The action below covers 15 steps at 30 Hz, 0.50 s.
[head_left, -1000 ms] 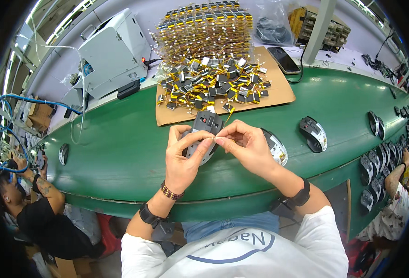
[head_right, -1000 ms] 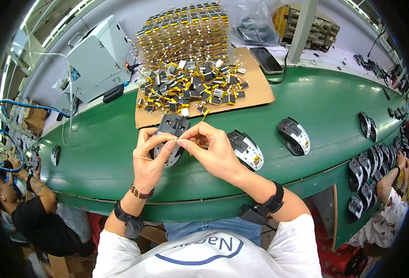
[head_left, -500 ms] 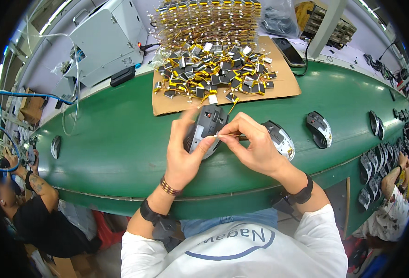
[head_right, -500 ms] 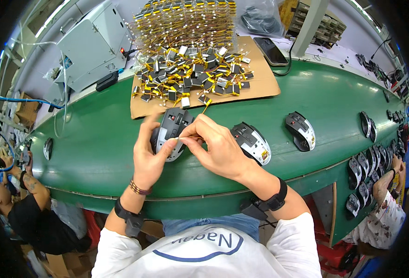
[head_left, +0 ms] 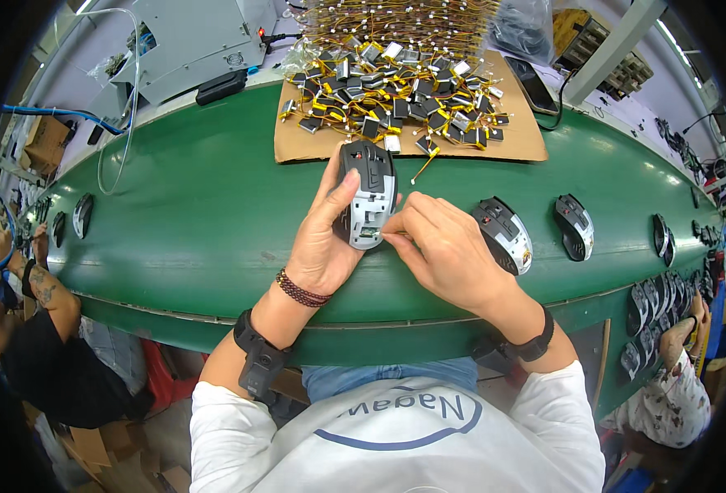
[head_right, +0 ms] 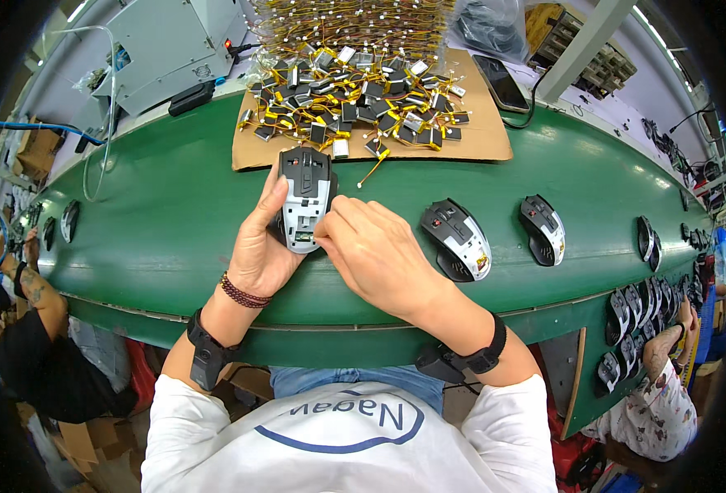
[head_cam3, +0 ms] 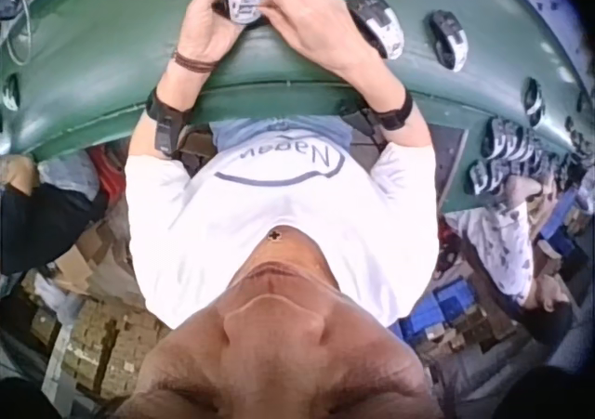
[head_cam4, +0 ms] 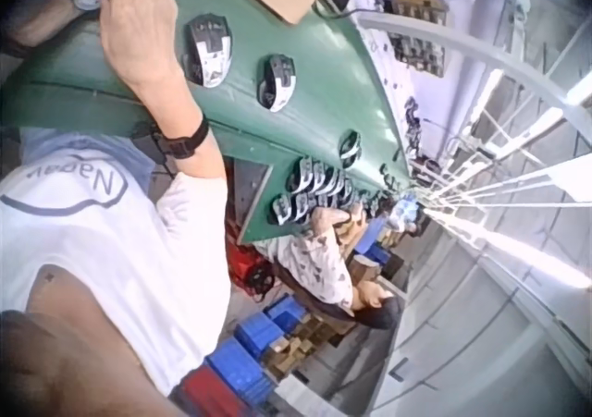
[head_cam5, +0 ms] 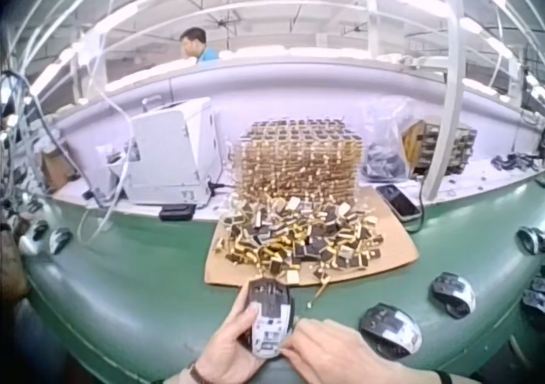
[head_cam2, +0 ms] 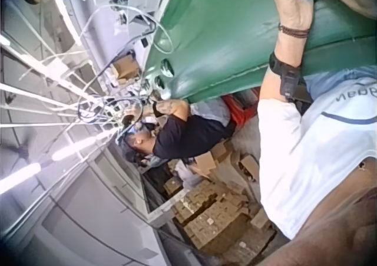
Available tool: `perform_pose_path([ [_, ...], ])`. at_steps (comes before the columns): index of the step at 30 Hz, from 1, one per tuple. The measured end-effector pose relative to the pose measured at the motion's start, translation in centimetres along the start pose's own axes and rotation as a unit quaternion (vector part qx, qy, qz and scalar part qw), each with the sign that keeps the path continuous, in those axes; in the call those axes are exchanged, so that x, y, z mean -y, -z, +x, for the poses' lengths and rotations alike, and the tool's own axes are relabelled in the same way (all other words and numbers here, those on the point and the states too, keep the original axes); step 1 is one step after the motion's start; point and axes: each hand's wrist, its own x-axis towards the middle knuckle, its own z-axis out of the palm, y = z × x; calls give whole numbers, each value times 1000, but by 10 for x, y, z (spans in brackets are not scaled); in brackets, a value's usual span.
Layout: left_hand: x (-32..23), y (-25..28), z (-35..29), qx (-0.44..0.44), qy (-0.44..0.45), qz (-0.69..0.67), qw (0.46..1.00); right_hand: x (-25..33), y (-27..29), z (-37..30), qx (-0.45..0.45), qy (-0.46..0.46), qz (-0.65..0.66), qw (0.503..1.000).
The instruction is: Installing small battery or component modules into the bottom of computer mouse shells at an assembly line station.
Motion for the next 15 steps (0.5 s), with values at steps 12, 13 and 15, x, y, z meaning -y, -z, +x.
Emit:
perform_pose_path([
  [12,11,4,0,3,-39,26,999,0,-9,-1,-5,20,-24,1000],
  [13,11,4,0,3,-38,26,999,0,-9,-1,-5,17,-22,1000],
  [15,11,3,0,3,-39,24,999,0,-9,-1,-5,14,-18,1000],
])
